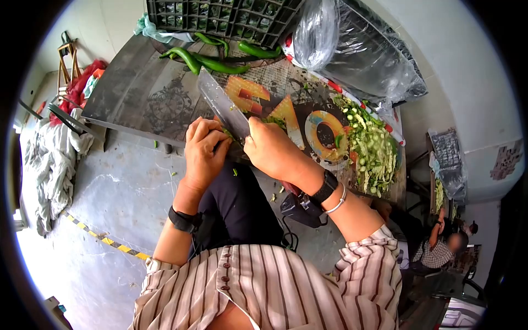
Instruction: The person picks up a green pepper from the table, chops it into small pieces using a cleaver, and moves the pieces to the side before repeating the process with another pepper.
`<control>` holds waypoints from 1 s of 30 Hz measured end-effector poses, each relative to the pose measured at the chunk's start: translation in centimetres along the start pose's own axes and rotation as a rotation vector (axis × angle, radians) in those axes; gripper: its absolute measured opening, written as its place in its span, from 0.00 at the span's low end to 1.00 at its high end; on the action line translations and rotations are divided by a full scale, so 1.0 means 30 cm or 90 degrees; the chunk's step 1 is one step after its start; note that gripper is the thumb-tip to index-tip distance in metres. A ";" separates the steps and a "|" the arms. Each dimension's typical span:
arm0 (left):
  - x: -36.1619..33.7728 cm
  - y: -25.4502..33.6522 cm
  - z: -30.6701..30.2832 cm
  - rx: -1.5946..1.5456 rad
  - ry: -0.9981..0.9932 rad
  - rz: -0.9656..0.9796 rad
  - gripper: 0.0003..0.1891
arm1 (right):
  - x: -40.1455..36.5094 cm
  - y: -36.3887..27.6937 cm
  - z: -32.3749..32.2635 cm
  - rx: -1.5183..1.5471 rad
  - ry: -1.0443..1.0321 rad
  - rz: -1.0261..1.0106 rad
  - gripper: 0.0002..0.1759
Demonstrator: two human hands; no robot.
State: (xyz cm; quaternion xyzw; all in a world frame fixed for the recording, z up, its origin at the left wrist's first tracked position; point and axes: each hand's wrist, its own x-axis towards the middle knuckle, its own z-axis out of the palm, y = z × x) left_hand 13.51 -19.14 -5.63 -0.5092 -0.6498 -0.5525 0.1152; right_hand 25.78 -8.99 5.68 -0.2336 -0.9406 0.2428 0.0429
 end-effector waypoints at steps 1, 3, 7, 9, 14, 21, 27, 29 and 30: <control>-0.001 -0.001 0.001 0.004 0.000 -0.002 0.08 | 0.001 0.000 0.000 0.004 -0.015 0.008 0.11; 0.001 0.000 0.000 0.007 0.000 -0.009 0.09 | 0.004 0.006 -0.002 -0.005 -0.022 0.007 0.11; 0.003 -0.005 -0.002 0.007 0.004 0.000 0.08 | 0.044 0.030 0.022 -0.010 0.004 -0.081 0.12; 0.004 0.001 0.001 0.008 -0.011 0.021 0.08 | 0.103 0.038 0.050 -0.028 0.028 -0.100 0.12; 0.006 -0.001 -0.006 -0.007 -0.016 -0.007 0.06 | 0.139 0.048 0.057 0.109 0.048 0.043 0.11; 0.009 0.010 -0.014 0.001 -0.030 -0.014 0.06 | -0.182 0.203 0.009 0.640 0.207 0.196 0.04; 0.018 0.048 -0.062 0.031 -0.108 -0.092 0.17 | -0.416 0.241 0.060 0.829 0.238 0.329 0.05; 0.028 0.062 -0.072 0.070 -0.121 -0.089 0.19 | -0.450 0.260 0.099 0.876 0.222 0.335 0.05; 0.037 0.068 -0.078 0.106 -0.127 -0.091 0.20 | -0.457 0.259 0.114 0.882 0.220 0.331 0.06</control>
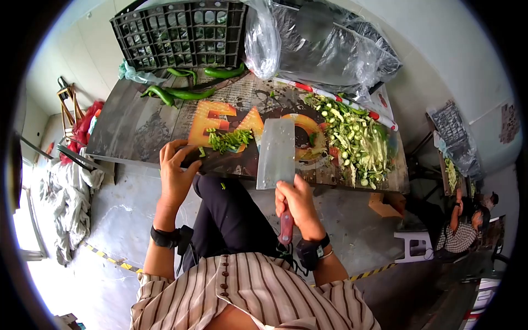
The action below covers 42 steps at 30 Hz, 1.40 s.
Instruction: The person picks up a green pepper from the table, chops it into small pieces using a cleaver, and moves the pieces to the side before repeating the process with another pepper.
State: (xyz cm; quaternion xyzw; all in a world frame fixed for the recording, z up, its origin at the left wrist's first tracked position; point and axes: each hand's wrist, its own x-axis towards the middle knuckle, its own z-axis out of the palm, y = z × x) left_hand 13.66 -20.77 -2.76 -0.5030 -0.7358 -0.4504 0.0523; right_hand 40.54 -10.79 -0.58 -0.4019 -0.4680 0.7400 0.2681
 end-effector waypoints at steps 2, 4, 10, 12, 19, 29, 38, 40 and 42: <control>0.011 -0.008 -0.007 0.045 -0.012 0.014 0.23 | -0.005 0.030 -0.003 0.012 -0.008 0.007 0.05; 0.039 0.001 -0.020 0.164 -0.058 0.018 0.24 | -0.003 0.037 0.000 0.030 -0.027 0.026 0.05; 0.153 -0.006 -0.008 0.211 -0.149 0.044 0.25 | 0.035 0.053 0.027 0.017 -0.062 0.050 0.06; 0.194 -0.002 0.008 0.227 -0.254 0.044 0.26 | 0.040 0.061 0.051 0.005 -0.073 0.051 0.05; 0.210 0.022 0.124 0.138 -0.248 0.100 0.21 | 0.059 0.078 0.112 0.019 -0.108 0.043 0.06; 0.148 0.123 0.186 0.075 -0.187 0.101 0.19 | 0.055 0.095 0.131 0.049 -0.104 0.041 0.06; 0.093 0.050 0.037 0.113 -0.086 0.001 0.19 | 0.049 0.102 0.120 0.066 -0.128 0.053 0.06; 0.075 0.025 0.019 0.116 -0.079 -0.009 0.18 | 0.051 0.103 0.119 0.066 -0.121 0.046 0.06; 0.058 0.018 0.010 0.116 -0.072 -0.019 0.17 | 0.051 0.099 0.127 0.072 -0.115 0.048 0.06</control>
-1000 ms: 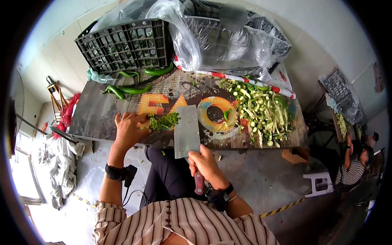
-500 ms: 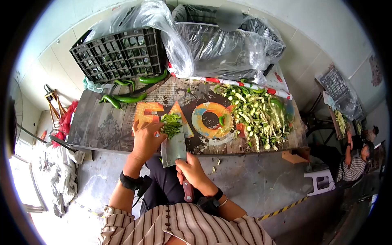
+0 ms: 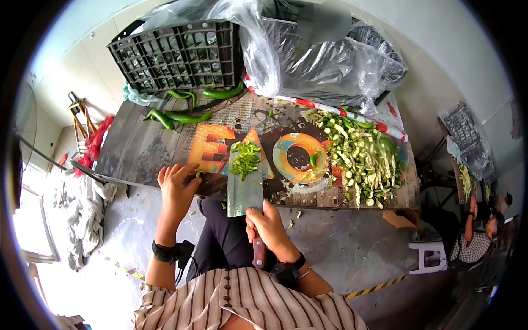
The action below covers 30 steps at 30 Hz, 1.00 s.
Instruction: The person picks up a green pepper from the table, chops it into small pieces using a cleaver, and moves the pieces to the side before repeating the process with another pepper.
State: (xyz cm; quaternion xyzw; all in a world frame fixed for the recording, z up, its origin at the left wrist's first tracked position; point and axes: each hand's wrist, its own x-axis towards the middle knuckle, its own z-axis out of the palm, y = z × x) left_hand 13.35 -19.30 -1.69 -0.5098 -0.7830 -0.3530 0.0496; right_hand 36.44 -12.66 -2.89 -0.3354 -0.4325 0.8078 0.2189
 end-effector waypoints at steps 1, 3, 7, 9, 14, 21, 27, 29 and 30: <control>-0.002 0.004 0.001 0.020 -0.011 0.004 0.16 | 0.000 0.002 -0.002 0.000 -0.001 0.002 0.06; 0.003 0.017 0.012 0.044 0.018 0.031 0.10 | -0.003 -0.004 -0.003 -0.012 -0.006 -0.002 0.06; 0.027 0.024 0.049 0.034 0.002 0.031 0.02 | 0.004 0.027 -0.021 -0.027 -0.012 -0.020 0.06; 0.045 0.061 0.055 -0.009 0.017 0.038 0.03 | 0.002 0.026 -0.025 -0.029 -0.013 -0.029 0.06; 0.103 0.153 0.077 -0.050 0.042 0.100 0.06 | -0.006 0.007 -0.019 0.014 -0.027 -0.002 0.05; 0.110 0.080 0.075 -0.141 0.089 0.087 0.15 | -0.017 0.007 -0.046 0.036 -0.061 0.003 0.05; 0.074 -0.121 0.049 -0.057 0.193 -0.005 0.16 | -0.015 -0.133 -0.082 0.015 -0.092 0.039 0.06; 0.067 -0.151 0.063 -0.048 0.214 -0.013 0.16 | 0.012 -0.263 -0.087 -0.023 -0.119 -0.009 0.08; 0.062 -0.157 0.073 -0.039 0.227 -0.022 0.16 | 0.033 -0.387 -0.061 -0.041 -0.129 -0.053 0.09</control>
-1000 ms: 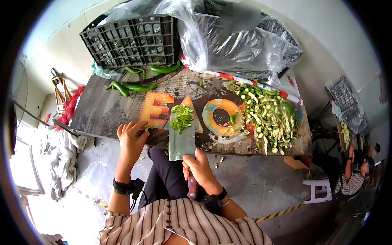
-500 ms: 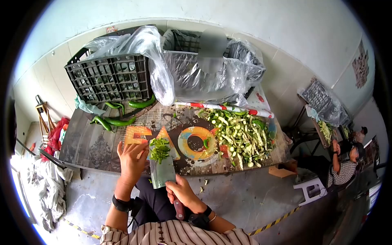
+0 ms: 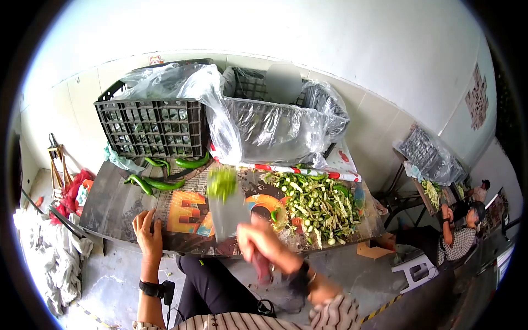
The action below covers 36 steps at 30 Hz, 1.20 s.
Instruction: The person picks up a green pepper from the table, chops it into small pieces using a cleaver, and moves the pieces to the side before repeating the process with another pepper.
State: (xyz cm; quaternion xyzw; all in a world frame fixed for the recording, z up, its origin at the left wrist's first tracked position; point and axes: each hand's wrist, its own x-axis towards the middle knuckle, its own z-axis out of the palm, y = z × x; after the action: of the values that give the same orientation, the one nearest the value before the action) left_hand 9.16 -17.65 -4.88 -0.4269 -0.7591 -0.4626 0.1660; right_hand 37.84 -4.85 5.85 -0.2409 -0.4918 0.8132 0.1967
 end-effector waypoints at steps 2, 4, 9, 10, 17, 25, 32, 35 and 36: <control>-0.002 0.024 0.002 0.002 -0.026 -0.012 0.16 | 0.089 -0.243 -0.002 -0.070 -0.021 -0.162 0.13; 0.012 0.059 -0.011 0.043 -0.015 0.017 0.16 | 0.160 -0.413 0.032 -0.015 0.057 -0.228 0.12; -0.001 0.028 -0.003 0.034 0.029 0.001 0.15 | 0.109 -0.286 0.008 -0.070 0.109 -0.143 0.06; 0.002 0.038 -0.009 0.024 0.027 -0.002 0.16 | 0.088 -0.227 0.005 -0.072 0.122 -0.116 0.06; -0.004 0.021 0.007 0.041 0.023 0.019 0.21 | 0.029 0.089 0.073 -0.158 -0.030 0.051 0.08; -0.002 0.016 0.006 0.060 0.011 0.030 0.18 | 0.100 0.206 0.111 -0.251 -0.037 0.064 0.07; 0.001 0.021 0.008 0.054 0.007 0.031 0.17 | -0.105 0.146 -0.163 -0.274 0.275 -0.065 0.07; 0.001 0.016 0.010 0.053 -0.008 0.026 0.18 | -0.202 0.128 -0.218 -0.292 0.372 -0.122 0.10; 0.000 0.021 0.009 0.054 -0.012 0.024 0.18 | -0.234 0.136 -0.238 -0.271 0.373 -0.134 0.10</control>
State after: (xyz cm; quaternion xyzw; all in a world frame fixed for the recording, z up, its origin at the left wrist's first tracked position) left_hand 9.69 -17.30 -4.66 -0.4378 -0.7713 -0.4230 0.1857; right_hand 47.34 -5.50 0.74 -0.4472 -0.5947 0.5647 0.3570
